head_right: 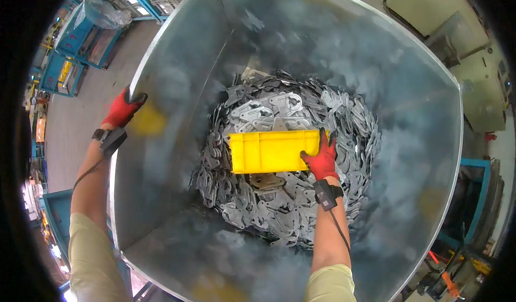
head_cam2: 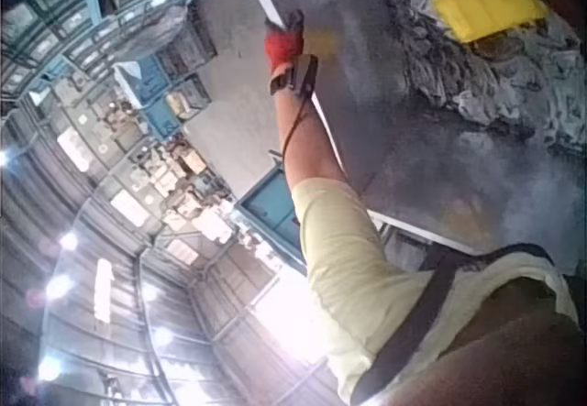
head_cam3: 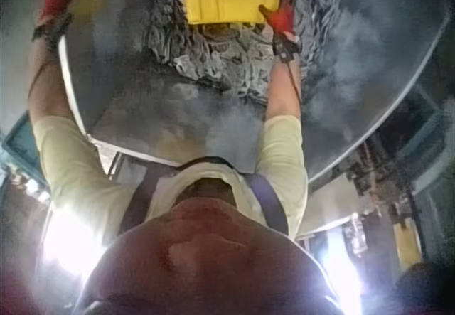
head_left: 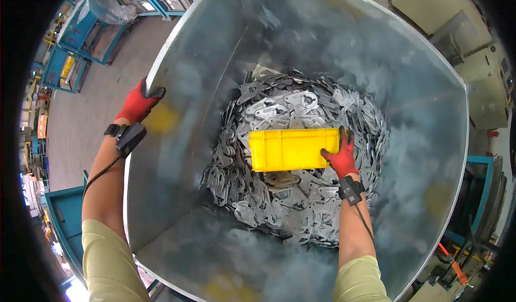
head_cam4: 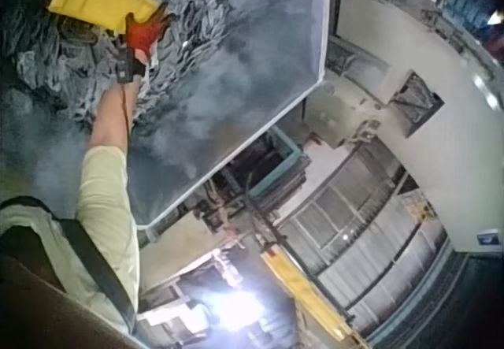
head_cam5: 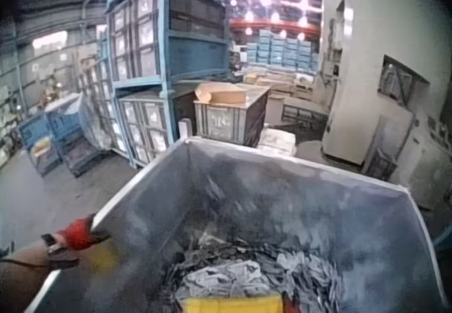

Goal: Move metal brackets from a storage bin to a jig, position them correctly, and operate a hydraulic machine press to shape or secure the parts.

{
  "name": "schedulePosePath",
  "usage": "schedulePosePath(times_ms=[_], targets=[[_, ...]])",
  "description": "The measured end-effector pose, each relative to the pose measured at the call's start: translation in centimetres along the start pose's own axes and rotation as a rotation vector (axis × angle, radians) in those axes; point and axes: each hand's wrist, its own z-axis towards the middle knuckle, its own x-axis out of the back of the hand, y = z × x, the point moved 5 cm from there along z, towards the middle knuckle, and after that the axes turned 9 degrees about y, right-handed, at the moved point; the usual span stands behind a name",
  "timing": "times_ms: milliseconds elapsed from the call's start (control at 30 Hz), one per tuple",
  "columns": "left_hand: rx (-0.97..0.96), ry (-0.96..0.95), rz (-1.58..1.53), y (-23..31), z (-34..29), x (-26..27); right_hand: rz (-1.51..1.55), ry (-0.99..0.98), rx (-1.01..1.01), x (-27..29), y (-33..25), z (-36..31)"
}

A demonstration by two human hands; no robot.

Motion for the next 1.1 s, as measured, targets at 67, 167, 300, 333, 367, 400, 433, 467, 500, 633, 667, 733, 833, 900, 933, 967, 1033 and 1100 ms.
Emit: schedulePosePath(times_ms=[67, 167, 300, 333, 367, 400, 433, 467, 500, 633, 667, 733, 833, 900, 933, 967, 1033, 1100], targets=[[0.066, -0.068, -0.153, 1.8, 0.2, -1.8, -0.071, -0.019, 0.056, 0.7, 0.2, 1.5], [0.127, -0.023, -0.17, 0.9, 0.0, 0.9, -0.622, -0.203, 0.105, 0.5, -6.1, 1.4], [-0.012, 0.079, -0.089, -1.1, 2.3, 0.2, -0.68, -0.582, 0.495, -5.0, -11.3, 4.4], [-0.022, 0.107, -0.078, -0.4, 1.9, 0.6, -0.669, -0.654, 0.503, -6.2, -11.7, 4.9], [-0.009, 0.102, -0.081, -0.3, 1.9, 0.5, -0.677, -0.666, 0.508, -6.7, -12.2, 5.6], [0.022, 0.062, -0.116, -0.5, 2.0, 0.5, -0.665, -0.789, 0.44, -7.5, -11.8, 6.0], [0.05, 0.024, -0.156, -0.4, 2.3, 0.5, -0.655, -0.906, 0.367, -8.3, -11.6, 6.5], [0.073, -0.02, -0.182, -0.2, 2.5, 0.6, -0.665, -0.907, 0.375, -8.7, -11.8, 6.5], [0.088, -0.018, -0.184, -0.3, 2.5, 0.9, -0.662, -0.869, 0.34, -8.6, -11.8, 5.9], [0.119, -0.035, -0.13, -0.6, 3.2, 1.8, -0.638, -0.735, 0.333, -9.3, -15.8, 5.5], [0.134, -0.083, -0.126, -0.2, 3.2, 2.1, -0.673, -0.807, 0.236, -9.6, -16.8, 5.9], [0.139, -0.11, -0.128, -0.7, 3.5, 2.4, -0.64, -0.789, 0.243, -9.5, -20.2, 7.4], [0.095, -0.103, -0.125, -0.9, 3.5, 2.1, -0.578, -0.62, 0.316, -8.7, -22.1, 10.1], [0.092, -0.089, -0.125, -1.3, 3.5, 2.0, -0.556, -0.585, 0.285, -10.3, -23.4, 12.5], [0.086, -0.073, -0.114, -1.4, 3.6, 2.3, -0.585, -0.535, 0.344, -11.3, -24.2, 13.2], [0.089, -0.067, -0.107, -1.5, 3.7, 2.6, -0.578, -0.535, 0.351, -12.0, -24.6, 14.0], [0.133, -0.13, -0.106, -1.0, 3.8, 2.5, -0.51, -0.528, 0.219, -13.0, -25.0, 15.2], [0.106, -0.082, -0.141, -0.2, 4.0, 2.0, -0.543, -0.47, 0.241, -14.2, -23.7, 16.2]])
